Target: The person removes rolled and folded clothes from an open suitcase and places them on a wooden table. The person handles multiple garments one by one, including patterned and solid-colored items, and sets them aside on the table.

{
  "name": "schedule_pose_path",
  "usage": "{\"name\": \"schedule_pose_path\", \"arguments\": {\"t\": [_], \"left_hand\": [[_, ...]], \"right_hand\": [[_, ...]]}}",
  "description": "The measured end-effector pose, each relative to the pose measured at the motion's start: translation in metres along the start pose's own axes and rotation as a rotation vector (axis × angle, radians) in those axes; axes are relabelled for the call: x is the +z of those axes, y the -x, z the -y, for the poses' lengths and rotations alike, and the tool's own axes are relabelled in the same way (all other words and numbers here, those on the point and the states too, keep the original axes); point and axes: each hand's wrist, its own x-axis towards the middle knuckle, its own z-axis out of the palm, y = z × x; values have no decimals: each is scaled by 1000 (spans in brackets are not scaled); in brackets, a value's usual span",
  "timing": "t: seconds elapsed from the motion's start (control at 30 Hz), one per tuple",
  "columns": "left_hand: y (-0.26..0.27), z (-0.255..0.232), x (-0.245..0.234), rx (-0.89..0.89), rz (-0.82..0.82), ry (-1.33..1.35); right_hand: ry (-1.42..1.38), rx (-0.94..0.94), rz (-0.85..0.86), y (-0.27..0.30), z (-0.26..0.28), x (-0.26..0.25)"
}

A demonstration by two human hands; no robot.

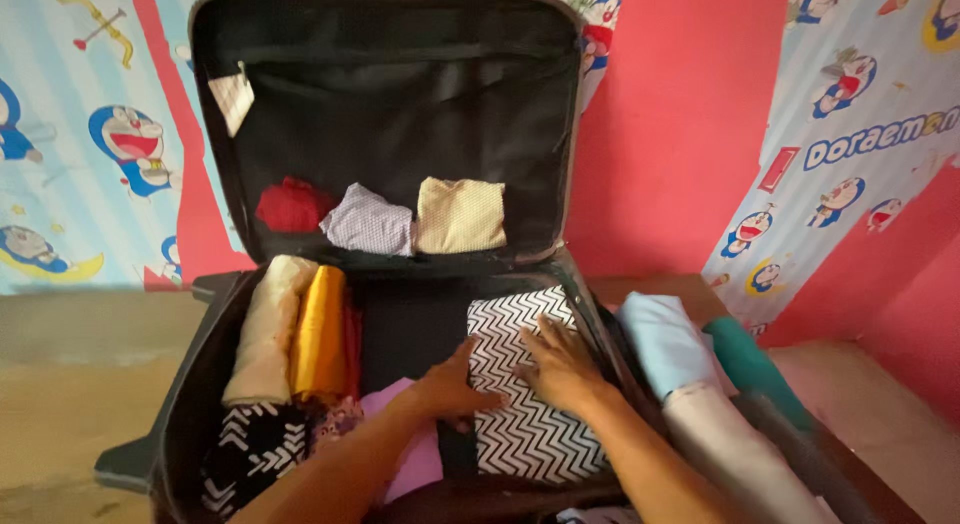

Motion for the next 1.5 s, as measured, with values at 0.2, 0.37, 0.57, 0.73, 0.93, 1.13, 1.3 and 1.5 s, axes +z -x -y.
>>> {"name": "schedule_pose_path", "arguments": {"t": [0.2,0.37,0.57,0.73,0.93,1.13,1.3,1.5], "left_hand": [[-77,2,-12,-8,-465,-31],[-99,-7,-2,-53,-495,58],[-77,-43,-11,143,-239,398],[-23,-71,-39,259,-105,593],[13,-109,-63,475,-203,487],[21,-142,-80,961,-288,201],[55,-103,-52,883,-473,-404],[91,-47,-10,661,-256,-705]], "right_hand": [[-189,-59,-142,4,-9,-1],[-390,-111,-329,-12,-25,13],[-674,-151,-807,-26,-36,7],[-1441,-28,-533,-16,-37,-24],[-1408,-280,-461,-16,-37,-61],[-1220,-343,-778,-25,-50,-104],[-756,-336,-812,18,-47,-62],[-570,-448,-453,73,-30,-32]]}}
